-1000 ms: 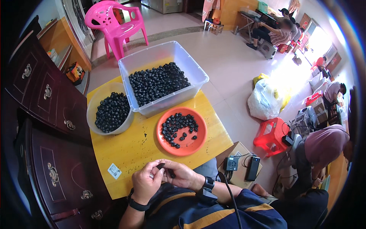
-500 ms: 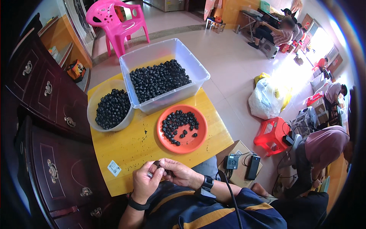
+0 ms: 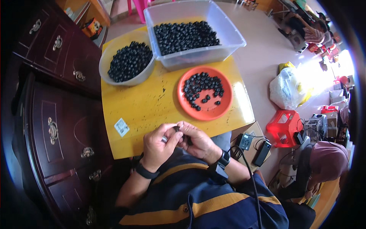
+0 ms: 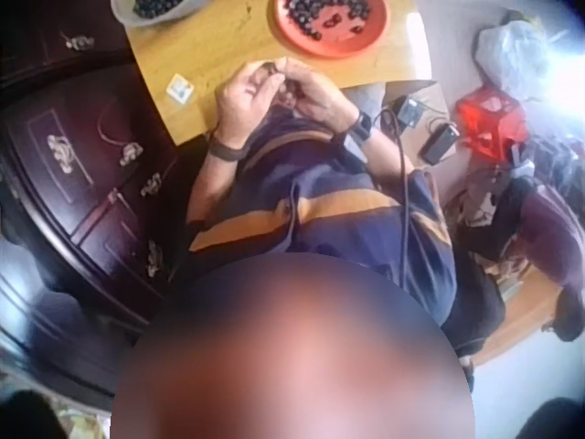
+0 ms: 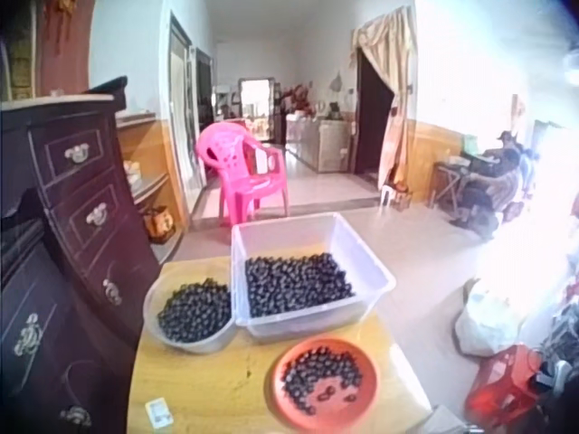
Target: Using a small knife to remove pits or seeds from small black fruits and placing them on a plate.
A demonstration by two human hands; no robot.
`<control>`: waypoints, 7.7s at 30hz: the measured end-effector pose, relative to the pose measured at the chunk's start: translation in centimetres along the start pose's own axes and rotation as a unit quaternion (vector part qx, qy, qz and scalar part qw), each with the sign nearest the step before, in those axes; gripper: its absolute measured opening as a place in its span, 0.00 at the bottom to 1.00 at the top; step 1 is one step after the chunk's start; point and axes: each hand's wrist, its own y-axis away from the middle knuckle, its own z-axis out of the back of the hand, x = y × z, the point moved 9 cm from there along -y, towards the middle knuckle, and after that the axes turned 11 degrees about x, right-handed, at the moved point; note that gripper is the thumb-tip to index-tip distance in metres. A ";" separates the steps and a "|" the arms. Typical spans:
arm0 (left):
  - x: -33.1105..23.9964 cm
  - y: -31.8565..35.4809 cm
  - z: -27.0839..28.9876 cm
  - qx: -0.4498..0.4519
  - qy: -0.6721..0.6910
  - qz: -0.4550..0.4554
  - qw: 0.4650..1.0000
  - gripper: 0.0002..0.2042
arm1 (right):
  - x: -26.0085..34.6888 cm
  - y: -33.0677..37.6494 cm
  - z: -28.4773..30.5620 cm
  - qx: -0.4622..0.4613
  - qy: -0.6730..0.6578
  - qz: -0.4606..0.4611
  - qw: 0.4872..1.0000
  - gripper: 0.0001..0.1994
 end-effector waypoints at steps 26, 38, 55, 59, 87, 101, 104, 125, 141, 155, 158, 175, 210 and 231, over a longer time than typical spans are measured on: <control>1.2 -0.3 1.1 0.068 -0.067 0.063 0.993 0.18 | 0.8 0.1 -0.4 -0.004 0.049 0.003 0.999 0.07; 0.1 -0.3 0.9 0.060 -0.150 0.019 0.987 0.18 | 0.8 0.2 -0.9 0.026 0.037 0.006 0.999 0.06; 0.6 -0.1 0.1 0.097 -0.184 0.036 0.978 0.18 | 0.8 0.2 -0.1 0.004 0.056 0.012 0.998 0.04; 1.2 0.2 0.2 0.085 -0.177 0.035 0.980 0.17 | 0.6 0.2 0.0 -0.002 0.047 0.004 0.999 0.03; -3.7 -5.7 12.1 -0.103 -0.201 -0.014 0.974 0.15 | -0.6 -0.3 -1.1 0.008 -0.093 -0.040 0.995 0.11; 0.4 0.7 -0.8 0.127 -0.256 0.035 0.958 0.14 | -1.2 -1.0 -1.4 0.013 -0.117 -0.035 0.992 0.17; 0.4 0.6 -0.1 0.106 -0.207 0.032 0.972 0.13 | -1.2 -1.1 -1.4 0.010 -0.105 -0.030 0.994 0.16; 2.4 0.3 1.8 0.039 0.229 0.116 0.966 0.04 | -1.6 -1.0 -0.8 0.047 -0.023 -0.045 0.998 0.05; 1.9 0.3 1.3 0.038 0.106 0.115 0.987 0.05 | -1.3 -0.5 -0.5 0.030 -0.019 -0.046 0.998 0.06; 3.1 0.9 -0.7 0.048 0.302 0.156 0.939 0.05 | -0.5 -0.4 -0.4 0.004 0.061 -0.001 0.998 0.10; 3.3 1.0 -0.7 0.014 0.291 0.115 0.950 0.05 | -0.5 -0.3 -0.3 -0.015 0.071 -0.009 0.997 0.10; 4.7 1.3 0.3 0.058 0.209 0.144 0.966 0.08 | -1.1 0.0 -0.3 -0.039 -0.002 -0.039 0.998 0.09; 1.3 0.3 0.2 0.105 -0.180 0.045 0.977 0.18 | -0.3 -0.3 0.4 -0.004 0.054 0.017 0.998 0.04; 0.0 -0.8 0.9 0.080 -0.140 0.035 0.986 0.09 | -1.0 -0.5 1.2 -0.047 0.041 -0.042 0.997 0.05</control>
